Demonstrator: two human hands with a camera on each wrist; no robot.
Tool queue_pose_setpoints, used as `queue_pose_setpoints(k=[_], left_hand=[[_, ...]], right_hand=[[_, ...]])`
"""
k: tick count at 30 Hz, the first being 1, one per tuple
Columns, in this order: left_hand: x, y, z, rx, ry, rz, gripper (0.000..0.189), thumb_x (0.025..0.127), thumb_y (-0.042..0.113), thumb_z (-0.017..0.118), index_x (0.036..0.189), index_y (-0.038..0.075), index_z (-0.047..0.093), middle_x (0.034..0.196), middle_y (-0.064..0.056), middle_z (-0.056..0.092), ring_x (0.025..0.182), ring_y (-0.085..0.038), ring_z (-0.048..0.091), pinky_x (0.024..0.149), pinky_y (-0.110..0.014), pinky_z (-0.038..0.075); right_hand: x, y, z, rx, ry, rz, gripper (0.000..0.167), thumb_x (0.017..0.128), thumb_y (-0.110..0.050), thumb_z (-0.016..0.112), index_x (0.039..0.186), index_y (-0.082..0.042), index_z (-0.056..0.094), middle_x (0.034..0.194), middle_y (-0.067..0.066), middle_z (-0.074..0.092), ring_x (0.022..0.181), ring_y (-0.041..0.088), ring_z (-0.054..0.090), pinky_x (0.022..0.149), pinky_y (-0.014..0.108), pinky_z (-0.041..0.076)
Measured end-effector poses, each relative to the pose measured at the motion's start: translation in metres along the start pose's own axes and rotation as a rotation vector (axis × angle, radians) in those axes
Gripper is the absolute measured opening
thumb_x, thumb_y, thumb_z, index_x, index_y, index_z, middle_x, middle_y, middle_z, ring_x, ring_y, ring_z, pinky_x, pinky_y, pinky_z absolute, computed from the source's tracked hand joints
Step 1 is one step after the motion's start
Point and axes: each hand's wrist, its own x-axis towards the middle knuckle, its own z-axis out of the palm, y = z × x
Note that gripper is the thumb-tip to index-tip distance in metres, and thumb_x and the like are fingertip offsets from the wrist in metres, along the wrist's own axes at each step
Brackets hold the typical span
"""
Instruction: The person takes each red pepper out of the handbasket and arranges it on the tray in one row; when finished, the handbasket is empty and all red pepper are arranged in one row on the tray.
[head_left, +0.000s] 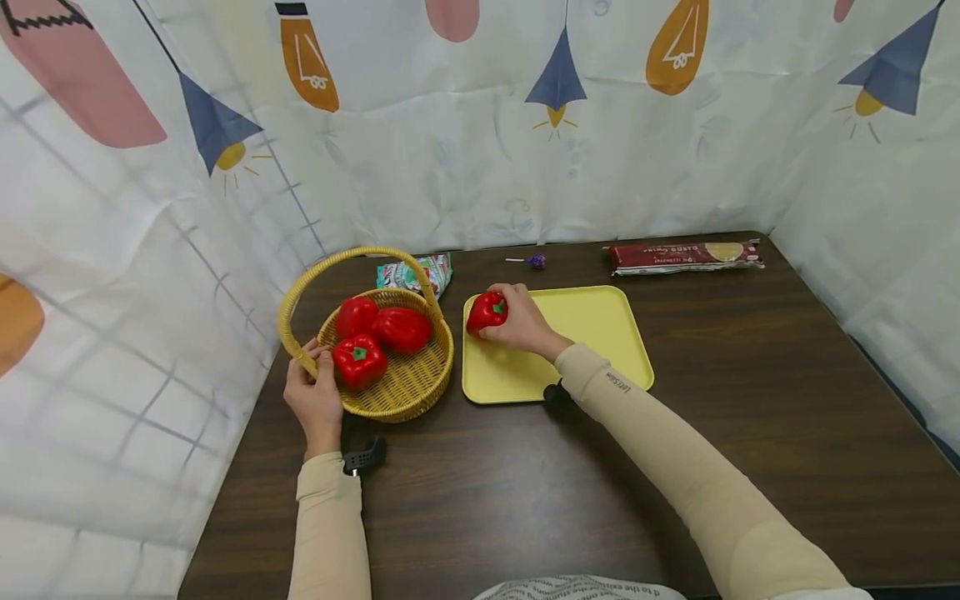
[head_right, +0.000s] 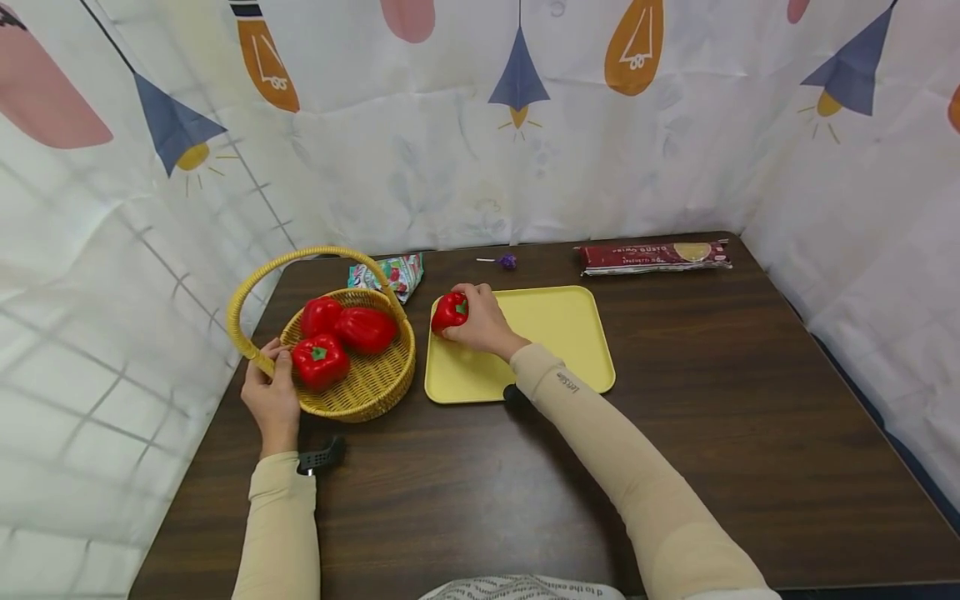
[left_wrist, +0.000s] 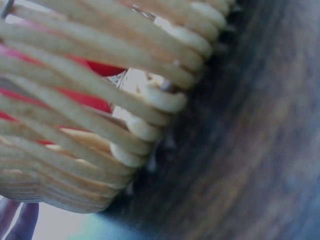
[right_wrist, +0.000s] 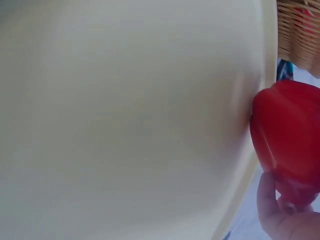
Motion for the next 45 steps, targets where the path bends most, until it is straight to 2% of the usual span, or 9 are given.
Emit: queue_pose_setpoints(k=[4,11,19,26,31,38,45], left_hand=[[0.001,0.0,0.0,0.006,0.001,-0.002,0.025,0.096,0.011,0.061,0.108,-0.011,0.066,0.127,-0.021,0.061,0.121,-0.033,0.054,0.1,-0.029,0.044],[0.001,-0.001,0.0,0.002,-0.002,0.003,0.024,0.096,0.009,0.061,0.108,-0.011,0.066,0.126,-0.022,0.061,0.119,-0.033,0.055,0.099,-0.026,0.044],[0.001,-0.001,0.0,0.008,-0.006,0.005,0.023,0.096,0.008,0.061,0.108,-0.011,0.066,0.126,-0.022,0.061,0.12,-0.033,0.055,0.099,-0.026,0.044],[0.0,0.0,-0.001,0.015,-0.009,-0.001,0.023,0.096,0.007,0.06,0.108,-0.011,0.066,0.127,-0.022,0.061,0.121,-0.034,0.054,0.099,-0.027,0.044],[0.001,0.0,0.0,0.012,-0.005,0.006,0.023,0.096,0.008,0.06,0.107,-0.011,0.067,0.126,-0.022,0.061,0.121,-0.033,0.054,0.097,-0.025,0.044],[0.001,-0.003,0.0,0.001,0.001,0.025,0.023,0.095,0.009,0.061,0.105,-0.011,0.067,0.125,-0.023,0.061,0.118,-0.033,0.055,0.092,-0.02,0.044],[0.001,-0.005,0.0,-0.007,-0.001,0.018,0.023,0.095,0.01,0.062,0.106,-0.011,0.067,0.124,-0.022,0.062,0.116,-0.025,0.057,0.092,-0.02,0.044]], right_hand=[[0.003,-0.002,-0.004,-0.014,-0.019,-0.003,0.071,0.077,-0.023,0.08,0.139,-0.013,0.048,0.129,0.018,0.041,0.114,0.032,0.05,0.095,0.047,0.047],[0.005,-0.012,-0.004,-0.05,-0.021,-0.015,0.082,0.077,-0.023,0.082,0.146,-0.011,0.04,0.137,0.018,0.043,0.123,0.034,0.044,0.097,0.048,0.046],[0.007,-0.015,0.006,-0.056,-0.021,0.002,0.09,0.077,-0.024,0.084,0.15,-0.01,0.033,0.142,0.018,0.04,0.125,0.032,0.047,0.101,0.046,0.043],[0.007,-0.015,0.012,-0.067,0.019,-0.023,0.095,0.075,-0.024,0.085,0.15,-0.007,0.03,0.142,0.02,0.04,0.127,0.034,0.045,0.104,0.047,0.04],[0.007,-0.014,0.012,-0.044,0.039,-0.012,0.1,0.075,-0.024,0.086,0.152,-0.008,0.025,0.141,0.02,0.039,0.127,0.033,0.046,0.105,0.046,0.04],[0.005,-0.009,0.013,0.0,0.024,0.011,0.098,0.074,-0.025,0.087,0.15,-0.007,0.029,0.137,0.02,0.042,0.126,0.033,0.047,0.104,0.046,0.04],[0.004,-0.005,0.014,0.024,0.025,0.012,0.092,0.073,-0.025,0.088,0.145,-0.004,0.035,0.133,0.019,0.045,0.123,0.033,0.048,0.103,0.046,0.041]])
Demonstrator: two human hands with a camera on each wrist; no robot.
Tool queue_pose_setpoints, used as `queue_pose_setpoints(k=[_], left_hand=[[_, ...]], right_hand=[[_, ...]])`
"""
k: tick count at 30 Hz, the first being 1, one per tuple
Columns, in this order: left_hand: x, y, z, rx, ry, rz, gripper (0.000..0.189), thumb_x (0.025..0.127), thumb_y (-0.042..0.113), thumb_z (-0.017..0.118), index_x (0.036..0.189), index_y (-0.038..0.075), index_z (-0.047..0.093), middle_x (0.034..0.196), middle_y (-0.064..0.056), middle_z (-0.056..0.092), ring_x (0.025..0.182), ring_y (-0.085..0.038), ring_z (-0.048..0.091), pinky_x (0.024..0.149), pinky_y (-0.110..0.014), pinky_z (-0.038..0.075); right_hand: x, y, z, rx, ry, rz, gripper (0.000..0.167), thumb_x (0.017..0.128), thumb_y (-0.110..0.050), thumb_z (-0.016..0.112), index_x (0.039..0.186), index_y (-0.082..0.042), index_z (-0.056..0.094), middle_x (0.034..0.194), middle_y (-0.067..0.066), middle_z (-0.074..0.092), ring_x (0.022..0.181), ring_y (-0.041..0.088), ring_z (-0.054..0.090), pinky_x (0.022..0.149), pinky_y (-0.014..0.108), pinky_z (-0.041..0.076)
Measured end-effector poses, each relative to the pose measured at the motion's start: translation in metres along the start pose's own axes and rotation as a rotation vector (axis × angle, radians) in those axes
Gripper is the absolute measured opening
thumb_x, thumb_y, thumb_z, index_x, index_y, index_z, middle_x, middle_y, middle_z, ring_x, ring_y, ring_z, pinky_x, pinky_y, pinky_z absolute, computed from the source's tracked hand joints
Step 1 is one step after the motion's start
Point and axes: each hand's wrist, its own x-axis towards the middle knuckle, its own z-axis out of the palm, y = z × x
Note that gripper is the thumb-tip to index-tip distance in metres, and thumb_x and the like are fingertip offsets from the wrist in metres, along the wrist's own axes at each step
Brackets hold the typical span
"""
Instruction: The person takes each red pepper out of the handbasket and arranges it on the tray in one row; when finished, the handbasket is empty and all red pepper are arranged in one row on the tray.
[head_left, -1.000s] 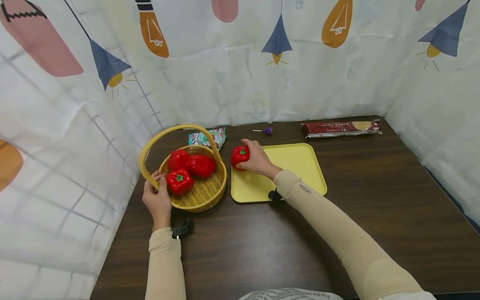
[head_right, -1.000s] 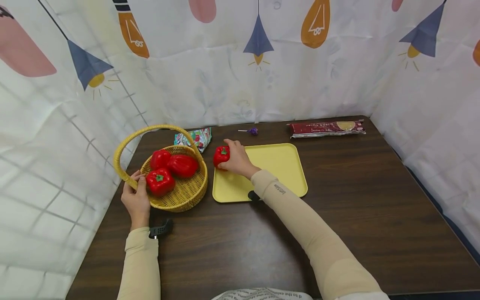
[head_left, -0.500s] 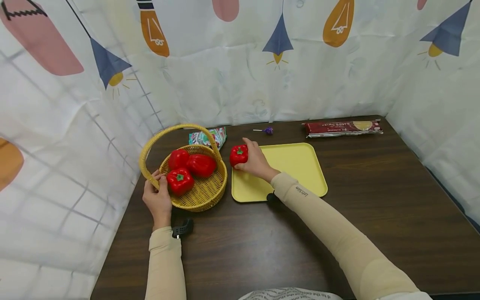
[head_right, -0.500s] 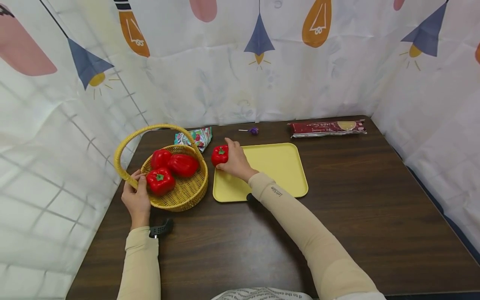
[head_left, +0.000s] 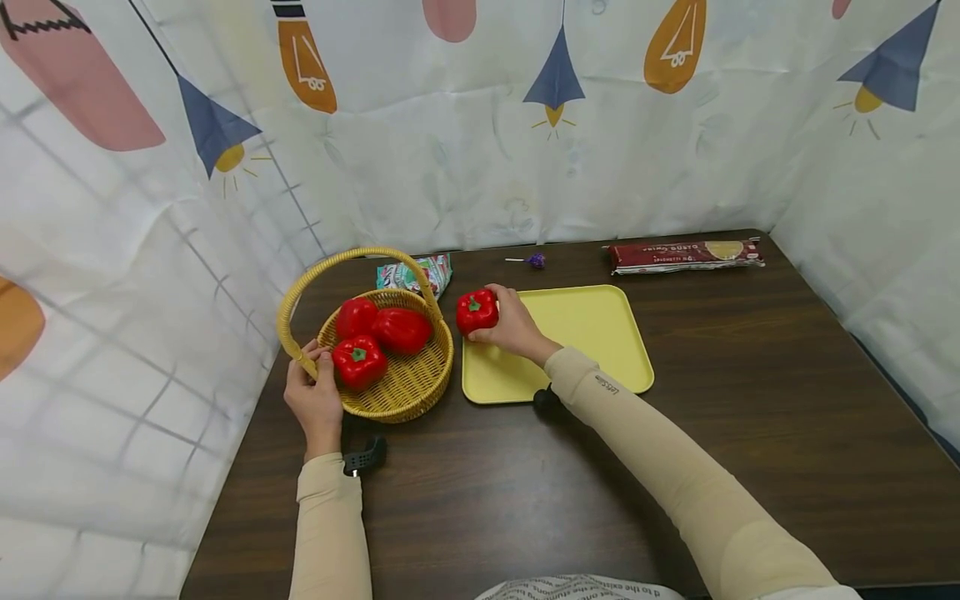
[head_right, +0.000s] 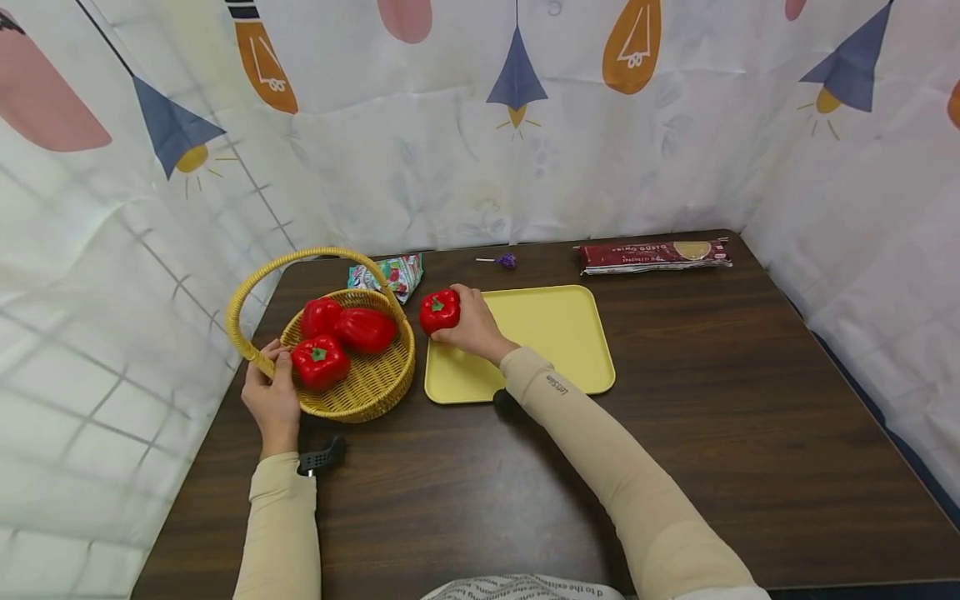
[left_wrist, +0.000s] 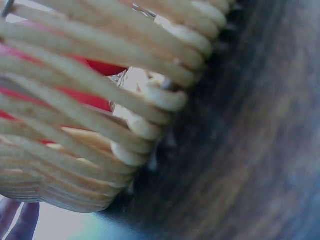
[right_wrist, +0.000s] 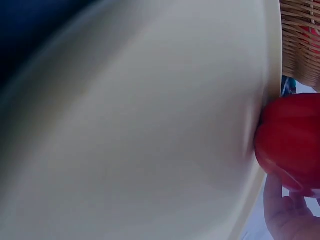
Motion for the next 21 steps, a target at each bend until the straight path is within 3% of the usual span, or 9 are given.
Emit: queue_pose_setpoints(k=[8,13,21], left_hand=[[-0.001,0.0,0.0,-0.004,-0.001,0.009,0.023,0.095,0.008,0.061,0.106,-0.011,0.067,0.125,-0.023,0.061,0.119,-0.035,0.055,0.092,-0.02,0.044],[-0.001,0.001,0.0,0.004,0.001,0.004,0.023,0.095,0.009,0.062,0.106,-0.012,0.066,0.125,-0.023,0.061,0.119,-0.033,0.055,0.093,-0.02,0.044],[0.0,0.004,0.001,0.023,0.007,-0.012,0.023,0.095,0.009,0.062,0.104,-0.011,0.067,0.125,-0.021,0.062,0.117,-0.028,0.056,0.093,-0.02,0.044]], right_hand=[[0.001,0.001,0.003,0.024,0.0,0.0,0.091,0.075,-0.024,0.086,0.145,-0.003,0.033,0.136,0.018,0.044,0.125,0.033,0.046,0.103,0.046,0.041],[0.0,0.002,0.002,0.038,-0.02,0.025,0.096,0.075,-0.027,0.086,0.148,-0.003,0.029,0.139,0.019,0.042,0.127,0.033,0.045,0.104,0.046,0.04],[-0.009,-0.012,-0.022,0.172,-0.024,0.064,0.099,0.079,-0.038,0.081,0.153,-0.007,0.023,0.145,0.019,0.037,0.128,0.037,0.042,0.102,0.049,0.041]])
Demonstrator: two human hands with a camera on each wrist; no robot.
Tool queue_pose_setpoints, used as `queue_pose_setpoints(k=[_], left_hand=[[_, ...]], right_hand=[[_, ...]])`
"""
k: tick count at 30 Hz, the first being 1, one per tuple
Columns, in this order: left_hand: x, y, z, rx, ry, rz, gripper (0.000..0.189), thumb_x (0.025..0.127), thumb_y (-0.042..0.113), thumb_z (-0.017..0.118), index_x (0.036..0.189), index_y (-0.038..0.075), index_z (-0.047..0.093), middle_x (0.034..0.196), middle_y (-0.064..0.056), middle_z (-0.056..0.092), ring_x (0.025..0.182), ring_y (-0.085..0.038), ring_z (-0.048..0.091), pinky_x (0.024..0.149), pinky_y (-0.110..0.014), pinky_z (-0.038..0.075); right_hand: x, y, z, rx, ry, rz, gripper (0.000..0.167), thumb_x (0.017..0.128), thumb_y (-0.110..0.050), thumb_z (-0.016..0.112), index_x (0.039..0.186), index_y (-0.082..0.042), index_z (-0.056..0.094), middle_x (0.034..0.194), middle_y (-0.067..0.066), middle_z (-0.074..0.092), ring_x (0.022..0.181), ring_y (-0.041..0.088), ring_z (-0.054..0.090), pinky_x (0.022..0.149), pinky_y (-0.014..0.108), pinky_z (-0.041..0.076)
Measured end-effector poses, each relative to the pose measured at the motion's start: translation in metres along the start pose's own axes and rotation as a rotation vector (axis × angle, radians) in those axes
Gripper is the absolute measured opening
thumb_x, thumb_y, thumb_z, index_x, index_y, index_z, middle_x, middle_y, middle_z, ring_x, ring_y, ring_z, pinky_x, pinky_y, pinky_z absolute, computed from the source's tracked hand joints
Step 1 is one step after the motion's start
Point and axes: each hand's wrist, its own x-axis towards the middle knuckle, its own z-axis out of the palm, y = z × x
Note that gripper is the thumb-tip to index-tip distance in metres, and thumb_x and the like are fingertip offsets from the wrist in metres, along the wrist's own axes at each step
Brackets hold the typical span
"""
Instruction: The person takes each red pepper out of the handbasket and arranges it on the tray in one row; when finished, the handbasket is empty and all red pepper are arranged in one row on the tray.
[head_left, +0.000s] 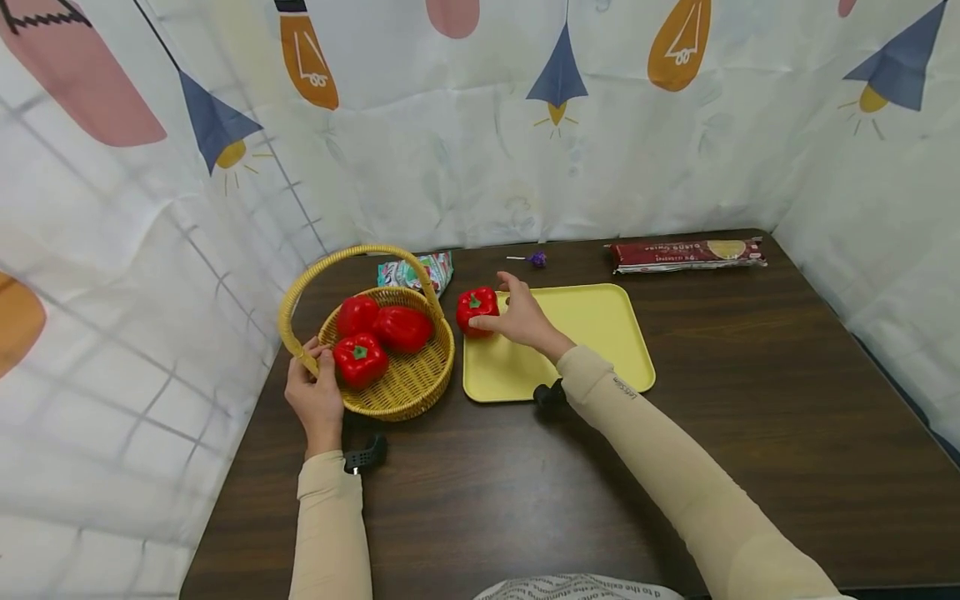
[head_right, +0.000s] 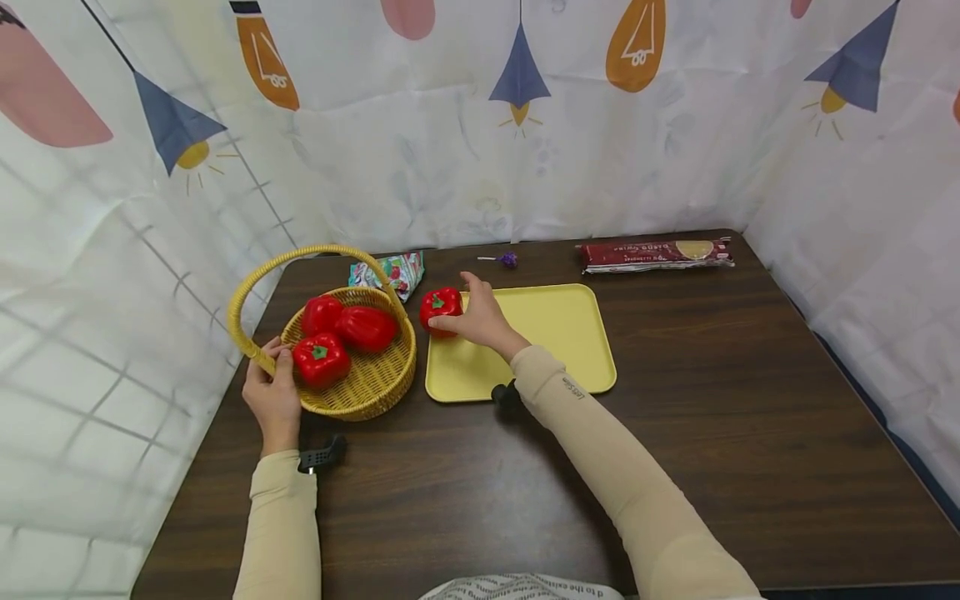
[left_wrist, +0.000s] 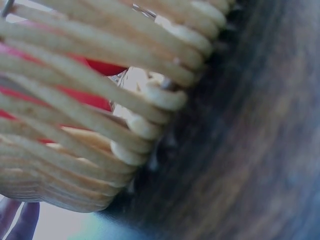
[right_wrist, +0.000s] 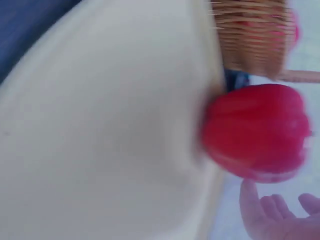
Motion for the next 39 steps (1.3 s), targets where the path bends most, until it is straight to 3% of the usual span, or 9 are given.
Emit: queue_pose_setpoints(k=[6,10,13,16,21,24,27,32,39], left_hand=[[0.001,0.003,0.001,0.005,0.008,-0.002,0.025,0.095,0.012,0.062,0.103,-0.011,0.066,0.125,-0.021,0.062,0.116,-0.028,0.057,0.092,-0.02,0.044],[-0.001,0.005,0.0,0.018,0.028,0.0,0.028,0.096,0.016,0.063,0.107,-0.01,0.066,0.124,-0.02,0.063,0.106,-0.012,0.059,0.088,-0.017,0.044],[-0.003,0.005,0.0,0.006,0.053,0.016,0.034,0.096,0.019,0.062,0.111,-0.01,0.064,0.121,-0.022,0.064,0.094,-0.001,0.057,0.08,-0.016,0.043],[-0.005,0.006,0.001,-0.041,0.092,0.05,0.035,0.096,0.018,0.059,0.112,-0.013,0.061,0.118,-0.023,0.066,0.092,-0.007,0.06,0.078,-0.015,0.044],[-0.005,0.005,0.003,-0.119,0.135,0.151,0.043,0.1,0.022,0.053,0.104,-0.02,0.056,0.112,-0.012,0.067,0.108,-0.038,0.057,0.089,-0.021,0.047],[-0.005,0.005,0.004,-0.144,0.141,0.182,0.056,0.101,0.034,0.053,0.102,-0.022,0.055,0.107,0.001,0.066,0.107,-0.044,0.054,0.09,-0.025,0.046],[-0.005,0.005,0.004,-0.151,0.148,0.185,0.061,0.1,0.038,0.054,0.101,-0.023,0.054,0.105,0.009,0.063,0.105,-0.044,0.054,0.089,-0.025,0.046],[-0.005,0.006,0.006,-0.157,0.165,0.192,0.058,0.101,0.035,0.053,0.097,-0.023,0.053,0.105,0.009,0.063,0.105,-0.04,0.057,0.091,-0.026,0.046],[-0.004,0.004,0.008,-0.168,0.181,0.227,0.06,0.1,0.035,0.054,0.092,-0.024,0.052,0.104,0.008,0.06,0.106,-0.014,0.059,0.093,-0.026,0.046]], right_hand=[[-0.013,-0.025,-0.008,0.093,0.112,-0.076,0.077,0.086,-0.033,0.075,0.148,-0.01,0.035,0.141,0.014,0.043,0.126,0.037,0.044,0.096,0.045,0.045],[-0.022,-0.037,0.003,0.15,0.162,-0.153,0.059,0.089,-0.024,0.071,0.14,-0.008,0.046,0.132,0.011,0.054,0.119,0.033,0.051,0.093,0.043,0.048],[-0.027,-0.042,0.015,0.183,0.143,-0.207,0.049,0.09,-0.017,0.07,0.134,-0.007,0.052,0.127,0.013,0.059,0.115,0.032,0.056,0.091,0.04,0.049],[-0.031,-0.044,0.029,0.184,0.102,-0.236,0.042,0.09,-0.014,0.07,0.13,-0.006,0.055,0.123,0.014,0.061,0.109,0.031,0.06,0.088,0.036,0.051],[-0.035,-0.043,0.053,0.162,0.028,-0.257,0.042,0.089,-0.012,0.071,0.128,-0.002,0.056,0.124,0.017,0.061,0.107,0.034,0.06,0.087,0.033,0.051],[-0.036,-0.044,0.067,0.131,0.001,-0.273,0.043,0.088,-0.013,0.073,0.127,-0.003,0.057,0.124,0.016,0.061,0.108,0.033,0.06,0.086,0.032,0.051],[-0.034,-0.047,0.08,0.077,-0.007,-0.291,0.043,0.087,-0.016,0.075,0.125,-0.006,0.059,0.122,0.012,0.062,0.105,0.03,0.06,0.085,0.03,0.05],[-0.029,-0.054,0.1,-0.011,-0.053,-0.306,0.051,0.085,-0.022,0.078,0.13,-0.009,0.057,0.127,0.005,0.059,0.108,0.022,0.057,0.089,0.029,0.05],[-0.021,-0.061,0.12,-0.028,-0.101,-0.354,0.065,0.083,-0.02,0.079,0.138,-0.007,0.049,0.136,0.007,0.052,0.114,0.021,0.055,0.094,0.031,0.049]])
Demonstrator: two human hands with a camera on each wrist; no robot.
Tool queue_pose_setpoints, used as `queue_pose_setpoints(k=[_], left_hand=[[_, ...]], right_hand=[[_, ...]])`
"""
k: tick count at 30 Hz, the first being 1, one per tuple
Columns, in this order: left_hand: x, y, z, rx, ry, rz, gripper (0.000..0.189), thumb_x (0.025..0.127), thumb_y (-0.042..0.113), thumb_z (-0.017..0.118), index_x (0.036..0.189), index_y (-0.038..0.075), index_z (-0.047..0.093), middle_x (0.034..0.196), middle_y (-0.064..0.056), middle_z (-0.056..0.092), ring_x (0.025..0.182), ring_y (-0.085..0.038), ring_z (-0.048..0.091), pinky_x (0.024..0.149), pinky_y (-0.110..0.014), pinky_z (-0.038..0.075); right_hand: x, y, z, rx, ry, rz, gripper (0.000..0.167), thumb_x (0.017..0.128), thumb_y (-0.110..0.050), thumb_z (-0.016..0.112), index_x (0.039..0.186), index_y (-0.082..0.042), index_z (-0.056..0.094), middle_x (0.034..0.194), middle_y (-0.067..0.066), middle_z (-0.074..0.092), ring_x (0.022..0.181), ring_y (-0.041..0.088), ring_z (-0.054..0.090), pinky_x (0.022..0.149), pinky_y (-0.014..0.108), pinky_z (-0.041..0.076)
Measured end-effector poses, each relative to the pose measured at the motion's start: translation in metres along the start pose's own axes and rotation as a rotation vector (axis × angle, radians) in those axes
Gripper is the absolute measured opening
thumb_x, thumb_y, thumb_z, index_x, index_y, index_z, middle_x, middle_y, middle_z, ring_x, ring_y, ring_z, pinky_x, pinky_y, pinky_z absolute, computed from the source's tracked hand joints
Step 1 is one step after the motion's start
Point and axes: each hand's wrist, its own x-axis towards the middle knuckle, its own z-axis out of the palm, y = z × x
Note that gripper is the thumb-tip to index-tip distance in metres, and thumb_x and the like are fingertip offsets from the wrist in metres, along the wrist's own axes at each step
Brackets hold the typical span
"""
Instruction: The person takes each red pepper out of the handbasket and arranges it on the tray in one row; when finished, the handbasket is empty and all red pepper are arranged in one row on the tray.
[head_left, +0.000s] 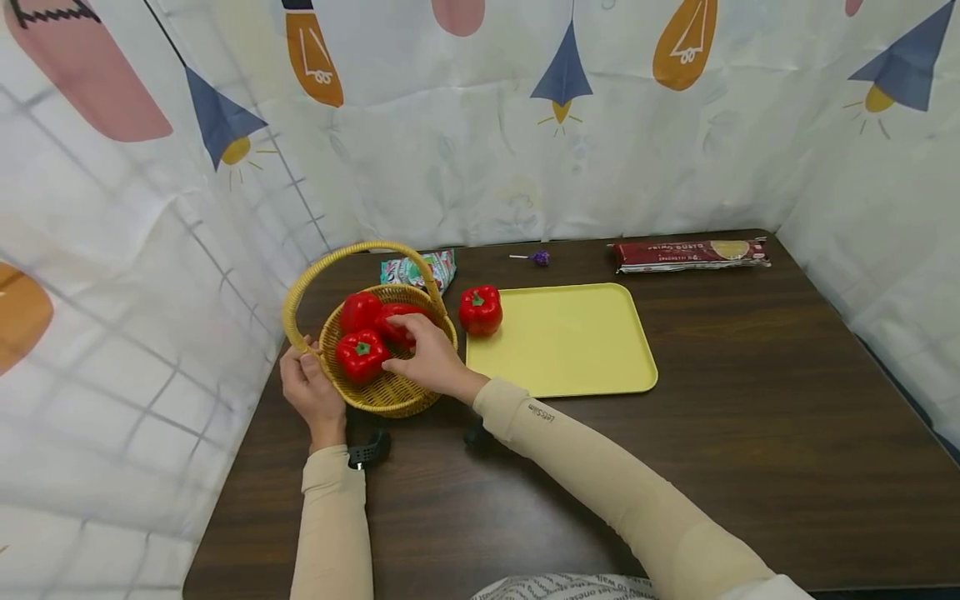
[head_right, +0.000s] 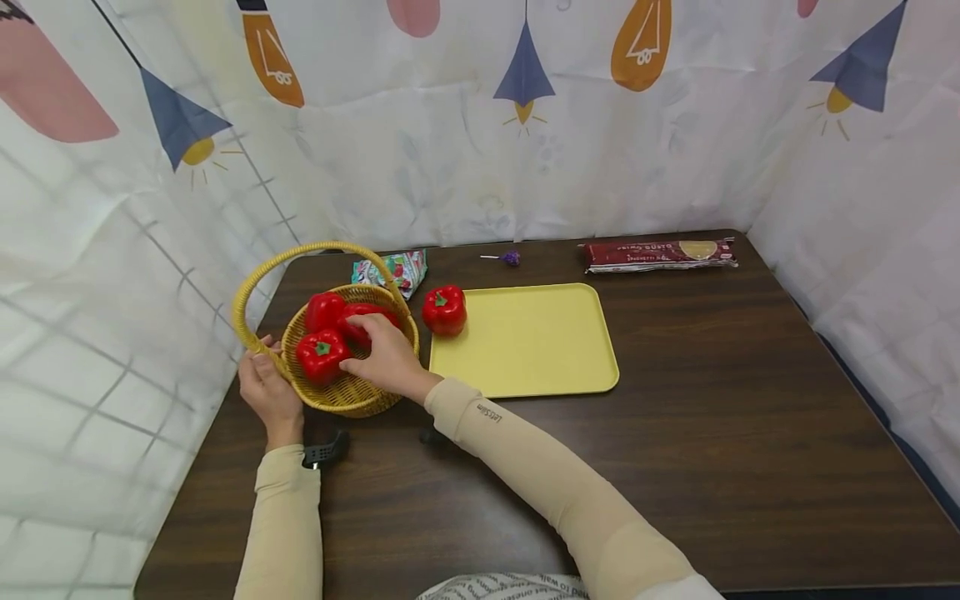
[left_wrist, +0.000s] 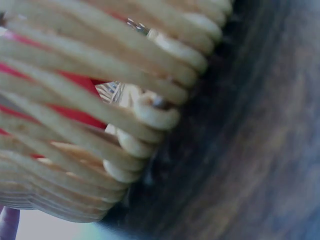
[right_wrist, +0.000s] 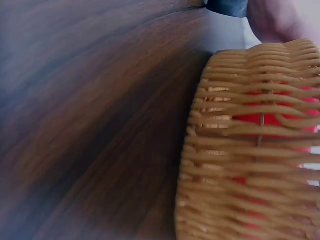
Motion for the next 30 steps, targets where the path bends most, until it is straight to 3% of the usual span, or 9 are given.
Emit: queue_pose_setpoints(k=[5,8,15,17,22,24,30], left_hand=[[-0.002,-0.001,0.001,0.028,-0.004,0.018,0.059,0.101,0.036,0.053,0.091,-0.023,0.052,0.104,0.01,0.058,0.106,-0.011,0.058,0.093,-0.025,0.046],[-0.003,-0.001,0.001,0.041,-0.006,0.026,0.052,0.102,0.029,0.051,0.091,-0.022,0.052,0.104,0.01,0.058,0.104,-0.009,0.057,0.092,-0.025,0.046],[-0.001,-0.003,0.001,0.04,-0.011,0.028,0.058,0.102,0.035,0.051,0.09,-0.022,0.052,0.105,0.01,0.058,0.104,-0.016,0.058,0.092,-0.024,0.045],[-0.001,-0.004,0.001,0.034,-0.007,0.03,0.062,0.101,0.038,0.051,0.09,-0.022,0.052,0.105,0.006,0.059,0.105,-0.024,0.058,0.092,-0.024,0.045],[0.0,-0.004,0.002,0.021,-0.003,0.04,0.065,0.1,0.042,0.052,0.09,-0.023,0.051,0.105,-0.03,0.059,0.105,-0.047,0.053,0.093,-0.025,0.045],[0.0,-0.003,0.003,0.023,-0.005,0.041,0.064,0.101,0.04,0.051,0.09,-0.023,0.051,0.107,-0.039,0.054,0.104,-0.05,0.051,0.093,-0.025,0.045],[-0.001,-0.002,0.001,0.043,0.002,0.035,0.057,0.101,0.033,0.051,0.091,-0.023,0.052,0.106,-0.027,0.059,0.104,-0.048,0.052,0.093,-0.024,0.044]], right_hand=[[0.003,0.0,0.007,-0.014,-0.001,-0.034,0.062,0.083,-0.018,0.079,0.137,-0.008,0.051,0.131,0.006,0.054,0.102,0.022,0.055,0.082,0.021,0.049],[0.004,-0.002,0.009,-0.055,-0.034,-0.048,0.062,0.083,-0.018,0.079,0.138,-0.01,0.051,0.133,0.004,0.054,0.103,0.02,0.055,0.084,0.016,0.045],[0.009,-0.002,0.015,-0.148,-0.085,-0.072,0.071,0.083,-0.021,0.079,0.145,-0.014,0.045,0.146,0.0,0.048,0.13,0.012,0.047,0.102,0.021,0.039],[0.011,-0.001,0.017,-0.175,-0.098,-0.073,0.074,0.083,-0.022,0.079,0.147,-0.015,0.043,0.148,-0.001,0.046,0.134,0.012,0.043,0.105,0.023,0.036],[0.014,-0.002,0.02,-0.257,-0.144,-0.049,0.08,0.081,-0.026,0.079,0.149,-0.018,0.038,0.149,-0.001,0.043,0.135,0.013,0.041,0.107,0.03,0.037],[0.015,-0.003,0.022,-0.291,-0.152,-0.042,0.08,0.081,-0.028,0.08,0.149,-0.019,0.039,0.146,-0.002,0.044,0.131,0.013,0.045,0.104,0.03,0.04],[0.017,-0.005,0.026,-0.343,-0.164,-0.021,0.079,0.079,-0.037,0.081,0.146,-0.02,0.043,0.134,-0.002,0.046,0.116,0.01,0.053,0.094,0.027,0.047]])
